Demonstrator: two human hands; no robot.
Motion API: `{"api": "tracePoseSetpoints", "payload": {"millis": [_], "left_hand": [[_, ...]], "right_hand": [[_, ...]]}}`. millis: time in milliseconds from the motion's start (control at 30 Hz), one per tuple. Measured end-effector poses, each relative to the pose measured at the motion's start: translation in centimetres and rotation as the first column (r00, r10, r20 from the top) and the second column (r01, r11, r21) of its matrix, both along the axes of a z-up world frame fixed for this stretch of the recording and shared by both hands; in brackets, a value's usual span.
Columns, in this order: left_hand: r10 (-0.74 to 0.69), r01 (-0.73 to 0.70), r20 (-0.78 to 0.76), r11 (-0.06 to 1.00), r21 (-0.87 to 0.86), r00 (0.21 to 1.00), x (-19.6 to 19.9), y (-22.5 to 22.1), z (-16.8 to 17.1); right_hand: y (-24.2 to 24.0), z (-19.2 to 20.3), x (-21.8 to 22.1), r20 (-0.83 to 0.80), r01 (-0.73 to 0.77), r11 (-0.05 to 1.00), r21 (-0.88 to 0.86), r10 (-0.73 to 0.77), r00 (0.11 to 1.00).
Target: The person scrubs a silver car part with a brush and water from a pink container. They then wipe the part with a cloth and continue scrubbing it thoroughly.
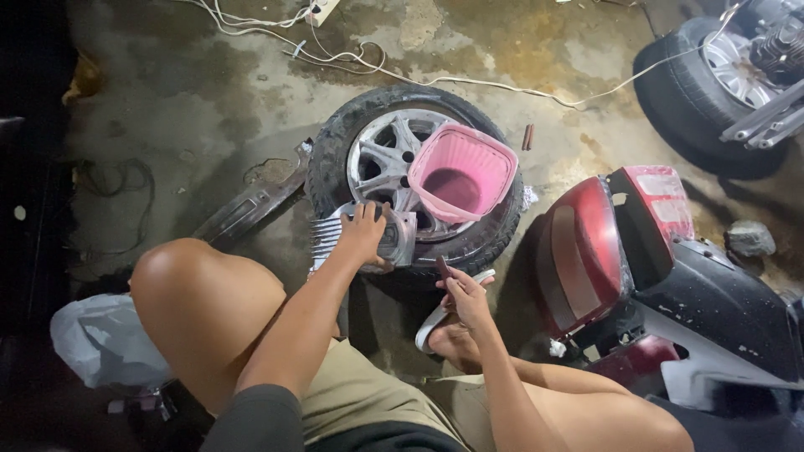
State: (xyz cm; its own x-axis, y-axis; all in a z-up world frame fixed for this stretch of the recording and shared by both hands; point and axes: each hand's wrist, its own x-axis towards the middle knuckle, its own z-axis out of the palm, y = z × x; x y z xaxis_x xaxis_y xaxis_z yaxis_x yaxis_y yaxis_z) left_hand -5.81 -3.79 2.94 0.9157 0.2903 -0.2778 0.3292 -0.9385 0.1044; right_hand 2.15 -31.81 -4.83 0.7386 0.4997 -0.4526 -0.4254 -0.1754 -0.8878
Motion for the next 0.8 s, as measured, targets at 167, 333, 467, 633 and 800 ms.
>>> {"api": "tracePoseSetpoints", "payload": {"millis": [167,333,467,633,800], "left_hand": [[-0.01,0.008,-0.029,0.998,-0.054,1.0,0.1,0.2,-0.2],[-0.017,0.009,-0.093,0.996,-0.091,0.995,-0.3,-0.2,1.4],[0.007,-0.021,-0.092,0.989,-0.147,0.996,-0.5,-0.5,3.7],[0.074,-0.102,-0.129,0.969,-0.223,0.989,-1.1,-1.9,6.7],[0.247,-0.265,-0.116,0.948,-0.178,0.962,-1.1,-4.5,9.1]], "right_hand": [[0.0,-1.1,-0.2,0.088,-0.055,0.998,-0.031,0.058,0.994],[-0.3,-2.8,-0.2,0.156,-0.115,0.983,-0.142,0.137,0.978],[0.1,-2.7,0.3,0.181,-0.153,0.971,-0.182,0.186,0.966],[0.3,-0.2,-0.8,0.174,-0.124,0.969,-0.214,0.163,0.971],[0.1,-0.5,-0.5,0.215,-0.168,0.956,-0.239,0.221,0.951]]}}
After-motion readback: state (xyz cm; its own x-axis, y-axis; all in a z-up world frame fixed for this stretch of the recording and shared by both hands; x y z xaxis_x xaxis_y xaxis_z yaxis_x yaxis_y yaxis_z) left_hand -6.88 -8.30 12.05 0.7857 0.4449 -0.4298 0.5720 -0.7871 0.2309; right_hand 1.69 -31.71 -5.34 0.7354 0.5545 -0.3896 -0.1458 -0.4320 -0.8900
